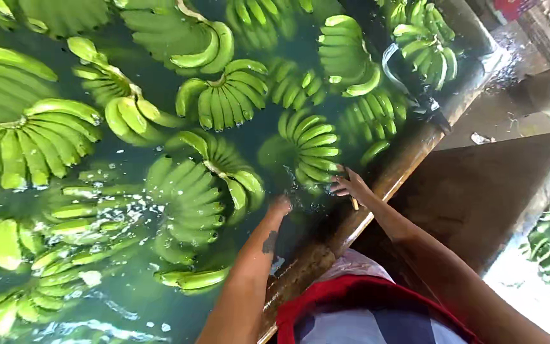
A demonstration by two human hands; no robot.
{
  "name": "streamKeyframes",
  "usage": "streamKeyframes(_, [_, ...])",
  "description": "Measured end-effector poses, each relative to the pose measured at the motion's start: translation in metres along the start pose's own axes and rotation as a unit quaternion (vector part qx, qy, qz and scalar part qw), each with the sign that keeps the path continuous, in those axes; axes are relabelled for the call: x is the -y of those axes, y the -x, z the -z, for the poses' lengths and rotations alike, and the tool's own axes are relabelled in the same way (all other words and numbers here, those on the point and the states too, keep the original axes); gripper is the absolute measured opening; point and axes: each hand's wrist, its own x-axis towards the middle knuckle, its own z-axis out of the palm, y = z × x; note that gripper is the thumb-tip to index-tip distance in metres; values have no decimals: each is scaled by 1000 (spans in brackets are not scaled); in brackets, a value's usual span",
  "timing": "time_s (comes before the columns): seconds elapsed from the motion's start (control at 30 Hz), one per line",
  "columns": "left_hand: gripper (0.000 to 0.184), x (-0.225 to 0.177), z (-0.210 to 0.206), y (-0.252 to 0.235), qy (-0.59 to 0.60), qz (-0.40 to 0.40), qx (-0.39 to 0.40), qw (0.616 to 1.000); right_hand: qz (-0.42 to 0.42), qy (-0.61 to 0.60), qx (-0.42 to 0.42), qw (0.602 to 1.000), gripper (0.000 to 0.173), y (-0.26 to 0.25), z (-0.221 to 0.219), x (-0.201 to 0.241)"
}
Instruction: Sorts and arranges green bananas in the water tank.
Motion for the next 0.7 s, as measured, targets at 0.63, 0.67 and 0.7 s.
streamKeyframes(0.63, [45,-98,37,-24,744,-17,-37,667,141,3,-219,966,28,-7,115,-86])
streamKeyframes(0.67, [43,-110,37,-24,743,-23,-60,666,143,3,-214,966,28,-8,116,-86])
streamKeyframes(0.7, [42,-119,34,-26,733,-29,-89,673,146,-1,-209,967,27,-9,117,-87])
